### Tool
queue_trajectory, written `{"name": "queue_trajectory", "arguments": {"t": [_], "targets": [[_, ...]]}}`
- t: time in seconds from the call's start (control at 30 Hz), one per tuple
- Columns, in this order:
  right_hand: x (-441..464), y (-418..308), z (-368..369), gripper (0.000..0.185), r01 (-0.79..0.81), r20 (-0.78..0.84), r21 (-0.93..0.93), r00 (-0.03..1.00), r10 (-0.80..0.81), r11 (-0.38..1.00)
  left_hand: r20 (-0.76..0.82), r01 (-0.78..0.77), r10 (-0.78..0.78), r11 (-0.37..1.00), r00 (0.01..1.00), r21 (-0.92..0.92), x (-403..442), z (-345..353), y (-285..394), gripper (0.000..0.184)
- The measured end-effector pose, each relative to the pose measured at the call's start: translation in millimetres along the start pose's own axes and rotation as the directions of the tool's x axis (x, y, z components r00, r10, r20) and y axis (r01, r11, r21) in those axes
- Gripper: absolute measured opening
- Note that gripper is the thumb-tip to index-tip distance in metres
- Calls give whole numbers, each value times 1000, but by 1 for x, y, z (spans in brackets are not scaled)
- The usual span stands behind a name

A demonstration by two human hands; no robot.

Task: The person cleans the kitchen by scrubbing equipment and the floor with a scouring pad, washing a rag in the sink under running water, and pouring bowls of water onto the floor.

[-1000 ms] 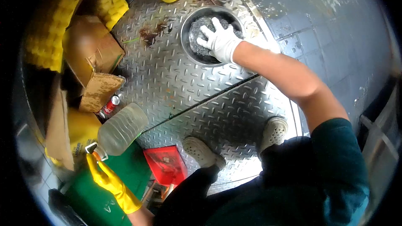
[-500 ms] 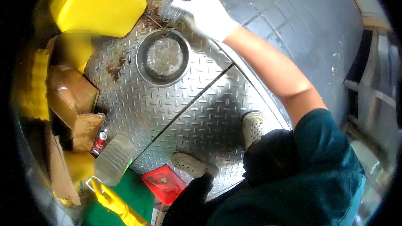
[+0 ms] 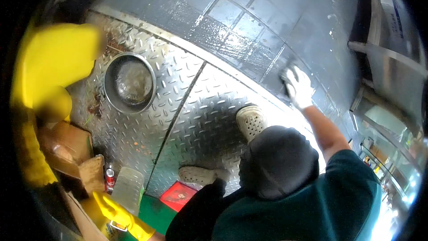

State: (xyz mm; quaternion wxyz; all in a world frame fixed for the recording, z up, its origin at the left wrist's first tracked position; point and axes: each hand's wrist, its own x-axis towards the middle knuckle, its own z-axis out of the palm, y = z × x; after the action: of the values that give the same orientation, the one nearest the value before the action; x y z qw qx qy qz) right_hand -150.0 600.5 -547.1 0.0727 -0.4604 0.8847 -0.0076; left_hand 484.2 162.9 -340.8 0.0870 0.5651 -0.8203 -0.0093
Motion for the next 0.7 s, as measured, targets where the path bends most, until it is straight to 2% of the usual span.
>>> {"name": "queue_trajectory", "arguments": {"t": [0.03, 0.07, 0.13, 0.17, 0.2, 0.23, 0.27, 0.33, 0.4, 0.43, 0.5, 0.53, 0.57, 0.6, 0.67, 0.7], "targets": [[-32, 15, -1, 48, -135, 55, -77, 989, 140, 988, 9, -33, 33, 999, 999, -13, 6, 4, 6, 43], [-59, 37, 19, 48, -265, 5, -93, 964, 266, 960, 35, -60, 60, 998, 998, -2, 9, 7, 9, 42], [-51, 39, 40, 47, -356, -13, -294, 930, 368, 887, 79, -104, 102, 994, 992, 16, 14, 14, 17, 42], [-31, 30, 45, 47, -440, -77, -235, 897, 435, 867, 98, -79, 78, 997, 992, 2, 14, 13, 24, 42], [14, -8, 27, 48, -519, -133, -170, 854, 502, 838, 124, -56, 57, 998, 991, -10, 14, 9, 35, 42], [61, -27, 12, 48, -423, -152, -149, 903, 402, 894, 152, -36, 39, 999, 988, -23, 14, 8, 40, 42], [109, -51, -1, 46, -416, -152, -172, 907, 393, 893, 152, -33, 36, 999, 988, -22, 14, 10, 38, 43], [200, -72, 8, 41, -233, -233, -124, 952, 200, 965, 155, -21, 25, 1000, 988, -23, 3, 7, 32, 43], [284, -128, -7, 42, -200, -311, 58, 927, 208, 978, 145, 9, -6, 1000, 989, -20, -4, 8, 32, 42], [322, -161, -22, 39, -183, -197, 118, 959, 204, 976, 139, 15, -11, 1000, 990, -23, -5, 8, 36, 42], [375, -224, -28, 33, -26, -213, 150, 975, 58, 988, 146, 27, -20, 999, 989, -43, 2, 11, 47, 41], [394, -252, -27, 33, 91, -173, 154, 983, -63, 984, 159, 38, -28, 998, 987, -58, 5, 13, 57, 41], [410, -279, -11, 34, 233, -255, 131, 947, -195, 964, 176, 45, -32, 997, 984, -70, 10, 12, 68, 41], [417, -291, -10, 34, 363, -330, 99, 890, -314, 926, 179, -29, 39, 998, 983, -56, 19, 11, 80, 40], [423, -271, -4, 33, 395, -300, 109, 888, -348, 912, 214, -180, 180, 983, 960, -22, 37, 3, 100, 40], [418, -257, -10, 32, 413, -273, 115, 888, -371, 903, 227, -220, 203, 974, 953, 55, 42, 1, 99, 40]]}}
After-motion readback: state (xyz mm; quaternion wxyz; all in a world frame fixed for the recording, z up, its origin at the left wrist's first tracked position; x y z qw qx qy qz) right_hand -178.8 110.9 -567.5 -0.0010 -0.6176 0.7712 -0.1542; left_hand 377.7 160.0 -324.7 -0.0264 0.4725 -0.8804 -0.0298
